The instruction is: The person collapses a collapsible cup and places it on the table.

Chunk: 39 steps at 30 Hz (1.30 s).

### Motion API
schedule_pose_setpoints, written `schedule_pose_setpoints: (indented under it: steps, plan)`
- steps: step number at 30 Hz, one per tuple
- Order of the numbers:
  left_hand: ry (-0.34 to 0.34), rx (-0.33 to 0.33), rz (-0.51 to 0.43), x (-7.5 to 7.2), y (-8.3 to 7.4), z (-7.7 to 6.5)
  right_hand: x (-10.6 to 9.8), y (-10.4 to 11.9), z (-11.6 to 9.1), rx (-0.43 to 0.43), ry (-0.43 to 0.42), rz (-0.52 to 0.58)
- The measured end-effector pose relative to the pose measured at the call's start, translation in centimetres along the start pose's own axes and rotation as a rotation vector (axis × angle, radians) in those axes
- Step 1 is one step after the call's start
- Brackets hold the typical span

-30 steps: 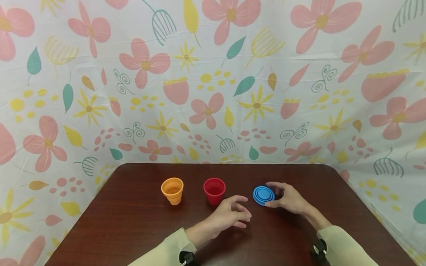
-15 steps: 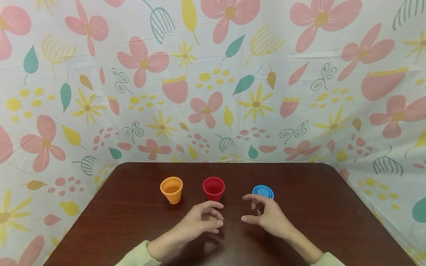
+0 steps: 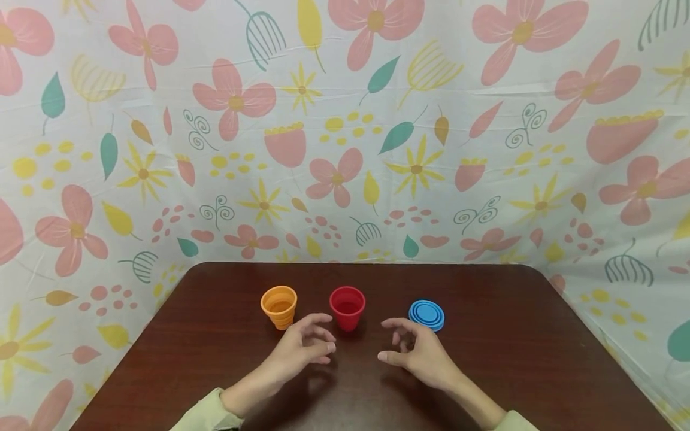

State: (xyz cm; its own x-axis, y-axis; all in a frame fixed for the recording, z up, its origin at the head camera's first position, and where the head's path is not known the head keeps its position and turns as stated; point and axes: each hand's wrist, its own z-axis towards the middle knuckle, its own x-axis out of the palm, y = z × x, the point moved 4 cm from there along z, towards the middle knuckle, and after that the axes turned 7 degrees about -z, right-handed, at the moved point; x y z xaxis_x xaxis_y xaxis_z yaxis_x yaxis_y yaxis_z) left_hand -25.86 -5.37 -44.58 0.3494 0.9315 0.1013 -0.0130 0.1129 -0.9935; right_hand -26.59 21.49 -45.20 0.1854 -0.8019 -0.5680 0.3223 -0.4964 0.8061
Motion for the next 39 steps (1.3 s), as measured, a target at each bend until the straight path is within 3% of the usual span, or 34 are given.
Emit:
schedule_pose_setpoints:
  steps: [7, 12, 18, 22, 39]
  plan:
    - [-0.121, -0.032, 0.019, -0.9, 0.9, 2.1, 0.2, 0.3, 2.0, 0.010, -0.007, 0.014]
    - [-0.149, -0.041, 0.021, -0.9, 1.2, 3.7, 0.3, 0.3, 3.6, 0.047, -0.008, 0.032]
    - [-0.159, -0.019, 0.029, -1.0, 1.2, 4.8, 0.8, 0.4, 5.4, 0.062, -0.002, 0.054]
    - [-0.155, -0.038, 0.026, -1.2, 1.6, 5.0, 1.1, 0.2, 6.2, 0.065, 0.011, 0.063]
    - [-0.086, -0.080, 0.007, -1.5, 1.7, 5.6, 1.3, -0.8, 8.2, -0.020, 0.126, 0.099]
